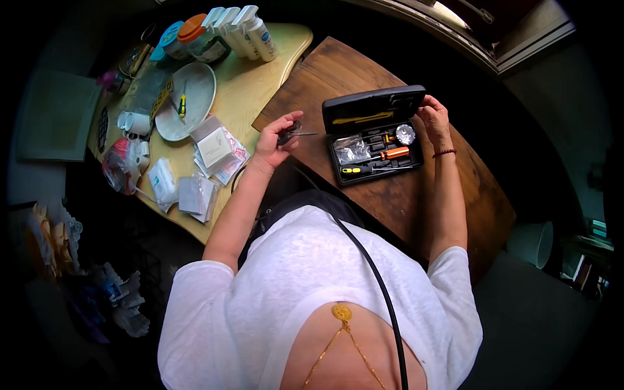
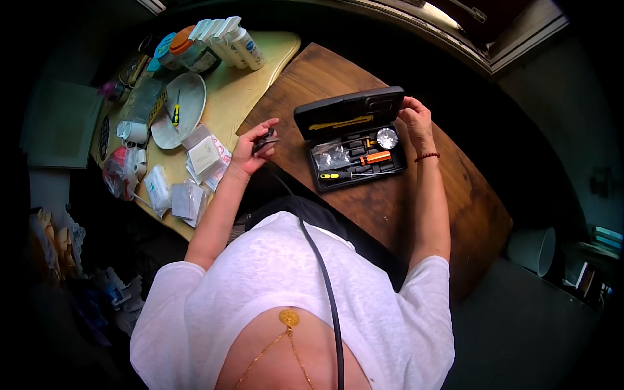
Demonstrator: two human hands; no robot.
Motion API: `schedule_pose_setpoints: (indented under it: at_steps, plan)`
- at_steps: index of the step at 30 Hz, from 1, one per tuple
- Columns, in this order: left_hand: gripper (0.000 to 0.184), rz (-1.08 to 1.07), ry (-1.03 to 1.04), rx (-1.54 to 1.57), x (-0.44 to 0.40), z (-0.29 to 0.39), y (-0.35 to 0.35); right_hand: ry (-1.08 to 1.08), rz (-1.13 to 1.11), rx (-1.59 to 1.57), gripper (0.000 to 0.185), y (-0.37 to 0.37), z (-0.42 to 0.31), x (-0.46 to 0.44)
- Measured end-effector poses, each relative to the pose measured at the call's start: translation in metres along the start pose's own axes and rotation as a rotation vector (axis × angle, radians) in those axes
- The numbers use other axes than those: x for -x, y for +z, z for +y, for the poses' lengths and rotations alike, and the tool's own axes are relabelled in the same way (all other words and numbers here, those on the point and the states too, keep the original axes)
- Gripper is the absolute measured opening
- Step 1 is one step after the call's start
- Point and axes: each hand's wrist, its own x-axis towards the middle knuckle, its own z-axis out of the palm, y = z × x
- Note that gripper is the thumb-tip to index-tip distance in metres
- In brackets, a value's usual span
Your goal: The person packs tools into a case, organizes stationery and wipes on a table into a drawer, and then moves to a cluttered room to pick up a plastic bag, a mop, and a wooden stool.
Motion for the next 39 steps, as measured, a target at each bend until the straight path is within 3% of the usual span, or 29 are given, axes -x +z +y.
schedule_pose_setpoints:
  at_steps: [5, 9, 11, 12, 13, 15, 18, 20, 31, 34, 39]
  plan:
    - [0.034, -0.058, -0.036, 0.014, 0.005, 0.004, 0.024, 0.036, -0.032, -0.093, 0.029, -0.020, -0.017, 0.036]
    - [0.035, -0.043, -0.151, -0.081, 0.000, -0.012, 0.048, 0.039, 0.155, 0.253, 0.032, -0.016, -0.021, 0.063]
    - [0.033, 0.019, -0.169, -0.111, -0.004, -0.027, 0.059, -0.105, 0.208, 0.733, 0.028, -0.002, -0.018, 0.077]
    - [0.031, -0.020, -0.200, -0.136, -0.007, -0.035, 0.061, -0.334, 0.205, 0.927, 0.028, 0.015, -0.019, 0.086]
    - [0.029, -0.062, -0.230, -0.163, -0.010, -0.043, 0.063, -0.413, 0.102, 0.998, 0.033, 0.026, -0.021, 0.091]
    - [0.024, -0.031, -0.239, -0.295, -0.016, -0.057, 0.074, -0.444, 0.040, 1.368, 0.044, 0.045, -0.019, 0.103]
    - [0.023, 0.076, -0.195, -0.486, -0.022, -0.079, 0.072, -0.387, 0.016, 1.557, 0.053, 0.061, -0.008, 0.110]
    - [0.022, 0.009, -0.136, -0.636, -0.020, -0.083, 0.072, -0.394, 0.040, 1.585, 0.056, 0.066, 0.001, 0.111]
    - [0.021, -0.032, 0.000, -0.703, -0.014, -0.095, 0.070, -0.499, -0.007, 1.600, 0.064, 0.067, -0.015, 0.118]
    - [0.021, -0.020, -0.004, -0.709, -0.012, -0.096, 0.071, -0.526, -0.383, 1.492, 0.082, 0.067, -0.031, 0.120]
    - [0.020, -0.023, -0.026, -0.732, -0.013, -0.093, 0.073, -0.414, -0.612, 1.610, 0.097, 0.062, -0.035, 0.103]
